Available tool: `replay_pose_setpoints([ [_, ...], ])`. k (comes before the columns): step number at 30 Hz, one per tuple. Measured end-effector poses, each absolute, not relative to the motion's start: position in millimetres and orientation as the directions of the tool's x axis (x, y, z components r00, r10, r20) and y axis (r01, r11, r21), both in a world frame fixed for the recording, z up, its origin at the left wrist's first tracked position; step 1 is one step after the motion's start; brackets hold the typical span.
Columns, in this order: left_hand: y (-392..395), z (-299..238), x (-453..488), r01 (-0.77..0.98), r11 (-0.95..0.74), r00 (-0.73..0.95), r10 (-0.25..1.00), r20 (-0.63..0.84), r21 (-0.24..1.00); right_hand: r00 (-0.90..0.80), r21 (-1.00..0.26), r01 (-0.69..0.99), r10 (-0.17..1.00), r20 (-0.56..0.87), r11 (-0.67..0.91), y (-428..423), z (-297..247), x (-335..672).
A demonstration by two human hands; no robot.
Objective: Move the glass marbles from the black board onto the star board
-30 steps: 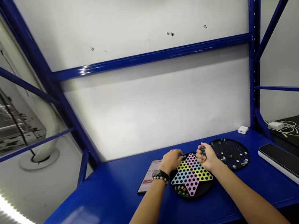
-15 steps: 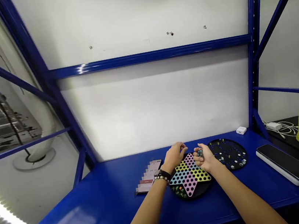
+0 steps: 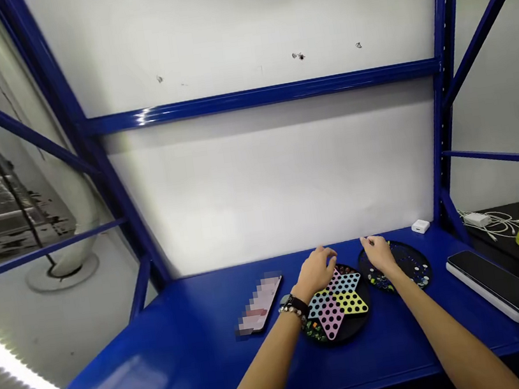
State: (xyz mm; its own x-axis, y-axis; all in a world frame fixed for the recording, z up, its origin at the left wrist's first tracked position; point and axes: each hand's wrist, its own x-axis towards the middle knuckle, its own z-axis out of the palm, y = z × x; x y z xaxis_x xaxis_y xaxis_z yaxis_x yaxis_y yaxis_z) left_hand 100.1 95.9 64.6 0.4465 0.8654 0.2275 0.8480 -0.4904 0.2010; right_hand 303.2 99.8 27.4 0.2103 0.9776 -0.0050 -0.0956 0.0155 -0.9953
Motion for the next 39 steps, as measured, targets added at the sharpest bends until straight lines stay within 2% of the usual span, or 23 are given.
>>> replay_pose_setpoints([
  [1,98.8,58.3,100.2,0.875,-0.456,0.426,0.885,0.188,0.163,0.284,-0.977,0.214,0.957,0.057,-0.005,99.0,24.3,314.7],
  [2,100.9,52.2,102.2,0.894,-0.427,0.405,0.9,0.163,0.136,0.315,-0.865,0.498,0.942,0.114,-0.062,98.0,20.8,324.8],
  [3,102.2,46.6,106.0,0.907,-0.404,0.386,0.91,0.154,0.119,0.313,-0.705,0.698,0.94,0.138,-0.129,97.1,17.2,333.0],
  [4,102.6,41.8,111.2,0.915,-0.389,0.371,0.916,0.155,0.108,0.297,-0.537,0.824,0.945,0.138,-0.18,96.3,13.9,339.2],
  [6,101.2,35.3,124.1,0.93,-0.36,0.345,0.924,0.163,0.073,0.264,-0.361,0.907,0.961,0.081,-0.219,95.4,9.1,345.6],
  [9,96.6,31.5,143.1,0.945,-0.326,0.319,0.935,0.157,0.017,0.265,-0.318,0.918,0.963,0.053,-0.236,95.2,8.4,344.8],
  [16,93.8,29.3,163.5,0.967,-0.252,0.256,0.96,0.118,-0.046,0.288,-0.369,0.896,0.956,0.055,-0.249,93.9,16.0,341.2],
  [29,99.9,29.3,154.0,0.901,-0.423,0.43,0.899,0.076,-0.101,0.271,-0.47,0.855,0.962,0.041,-0.221,93.7,18.0,337.7],
  [34,109.0,32.2,142.2,0.854,-0.506,0.515,0.855,0.06,-0.121,0.254,-0.486,0.858,0.96,0.12,-0.166,92.6,17.5,327.1],
  [39,110.7,35.4,140.4,0.825,-0.546,0.558,0.828,0.054,-0.142,0.148,-0.5,0.866,0.941,0.303,0.025,91.4,20.2,297.9],
])
